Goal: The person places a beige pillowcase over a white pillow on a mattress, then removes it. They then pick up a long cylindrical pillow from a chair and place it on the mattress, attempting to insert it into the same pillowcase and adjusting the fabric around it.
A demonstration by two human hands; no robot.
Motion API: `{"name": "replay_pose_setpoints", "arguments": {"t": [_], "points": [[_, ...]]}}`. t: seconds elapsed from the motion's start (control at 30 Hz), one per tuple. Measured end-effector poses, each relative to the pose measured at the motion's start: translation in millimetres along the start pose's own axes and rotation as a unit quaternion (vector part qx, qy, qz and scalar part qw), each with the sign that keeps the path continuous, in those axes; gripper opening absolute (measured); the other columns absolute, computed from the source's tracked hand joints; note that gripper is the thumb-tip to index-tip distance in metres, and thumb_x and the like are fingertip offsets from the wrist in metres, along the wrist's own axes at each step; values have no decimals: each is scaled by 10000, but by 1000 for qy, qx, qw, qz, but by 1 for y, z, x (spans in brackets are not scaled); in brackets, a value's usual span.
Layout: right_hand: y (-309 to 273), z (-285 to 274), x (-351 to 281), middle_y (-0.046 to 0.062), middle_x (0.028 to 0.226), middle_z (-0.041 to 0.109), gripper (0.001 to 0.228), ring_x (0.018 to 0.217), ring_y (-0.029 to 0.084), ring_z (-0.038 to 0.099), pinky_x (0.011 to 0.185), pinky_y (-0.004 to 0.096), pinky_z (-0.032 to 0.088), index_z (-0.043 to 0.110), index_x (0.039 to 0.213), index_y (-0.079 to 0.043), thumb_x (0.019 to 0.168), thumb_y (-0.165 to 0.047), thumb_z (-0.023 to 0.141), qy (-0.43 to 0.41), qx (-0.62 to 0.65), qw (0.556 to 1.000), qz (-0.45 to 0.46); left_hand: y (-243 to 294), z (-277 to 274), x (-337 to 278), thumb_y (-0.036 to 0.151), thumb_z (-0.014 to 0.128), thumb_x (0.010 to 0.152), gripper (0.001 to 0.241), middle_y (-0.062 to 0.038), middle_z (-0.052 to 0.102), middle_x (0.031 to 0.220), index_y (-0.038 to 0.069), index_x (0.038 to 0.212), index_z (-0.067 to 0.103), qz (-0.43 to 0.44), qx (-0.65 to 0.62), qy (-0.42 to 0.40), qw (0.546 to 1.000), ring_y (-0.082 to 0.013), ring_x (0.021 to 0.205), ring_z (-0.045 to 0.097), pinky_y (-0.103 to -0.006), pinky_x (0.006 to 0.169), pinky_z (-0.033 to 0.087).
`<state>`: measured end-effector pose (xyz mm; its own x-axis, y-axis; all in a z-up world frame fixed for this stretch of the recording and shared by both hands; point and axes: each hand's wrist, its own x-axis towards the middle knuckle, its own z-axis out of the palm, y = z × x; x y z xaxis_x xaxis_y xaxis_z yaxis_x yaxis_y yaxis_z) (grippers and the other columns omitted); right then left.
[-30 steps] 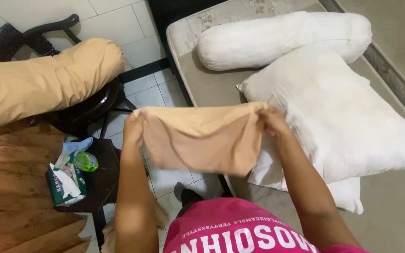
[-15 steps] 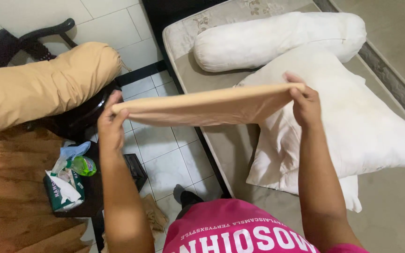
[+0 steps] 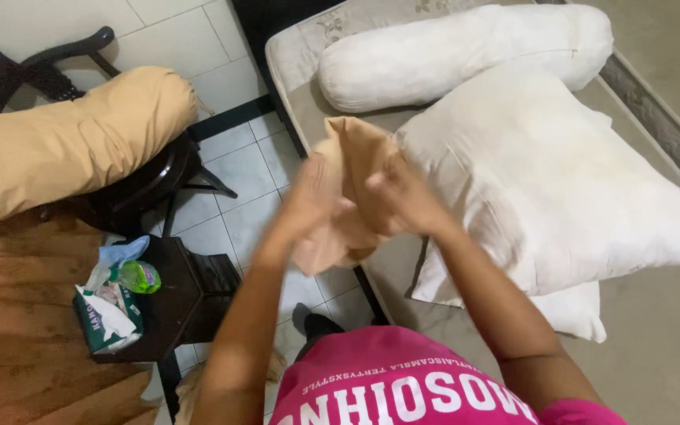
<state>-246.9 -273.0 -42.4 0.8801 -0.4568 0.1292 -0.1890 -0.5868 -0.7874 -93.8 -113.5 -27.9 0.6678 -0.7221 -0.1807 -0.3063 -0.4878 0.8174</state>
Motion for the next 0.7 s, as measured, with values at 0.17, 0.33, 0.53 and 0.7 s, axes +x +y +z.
{"name": "replay_pose_setpoints", "arguments": {"t": [0.17, 0.33, 0.53, 0.7], "points": [[-91, -19, -25, 291, 1307, 600, 590, 1190, 497, 590, 1039, 649, 316, 468, 1343, -59, 1022, -553, 436, -208, -106, 972, -16, -26, 58, 0, 106, 695, 809, 764, -345, 424, 1417, -40, 1465, 332, 219, -22, 65, 973, -589, 1288, 467, -619, 1103, 423], [-71, -47, -17, 191, 1192, 733, 444, 1159, 446, 650, 1040, 553, 454, 709, 1195, -36, 827, -251, 834, 18, -41, 976, -213, -23, 36, -9, -121, 526, 856, 401, -189, 693, 1174, -24, 1224, 653, 196, -266, 50, 943, -247, 1130, 659, -406, 1068, 510], [7, -52, -2, 7, 996, 755, 691, 1121, 315, 617, 1087, 585, 337, 649, 1339, -242, 695, -360, 870, -49, -304, 949, -74, -48, 13, -9, -125, 598, 787, 382, -65, 749, 1021, 75, 1086, 728, 172, -309, 41, 934, -134, 942, 663, -315, 913, 538], [10, -52, -17, 60, 884, 743, 91, 965, 338, 712, 905, 435, 511, 771, 1007, -241, 931, -287, 750, -14, -3, 999, -30, -56, 1, -32, -34, 621, 857, 308, -46, 686, 948, 14, 1150, 703, 90, -278, 125, 948, -120, 869, 605, -276, 827, 512]]}}
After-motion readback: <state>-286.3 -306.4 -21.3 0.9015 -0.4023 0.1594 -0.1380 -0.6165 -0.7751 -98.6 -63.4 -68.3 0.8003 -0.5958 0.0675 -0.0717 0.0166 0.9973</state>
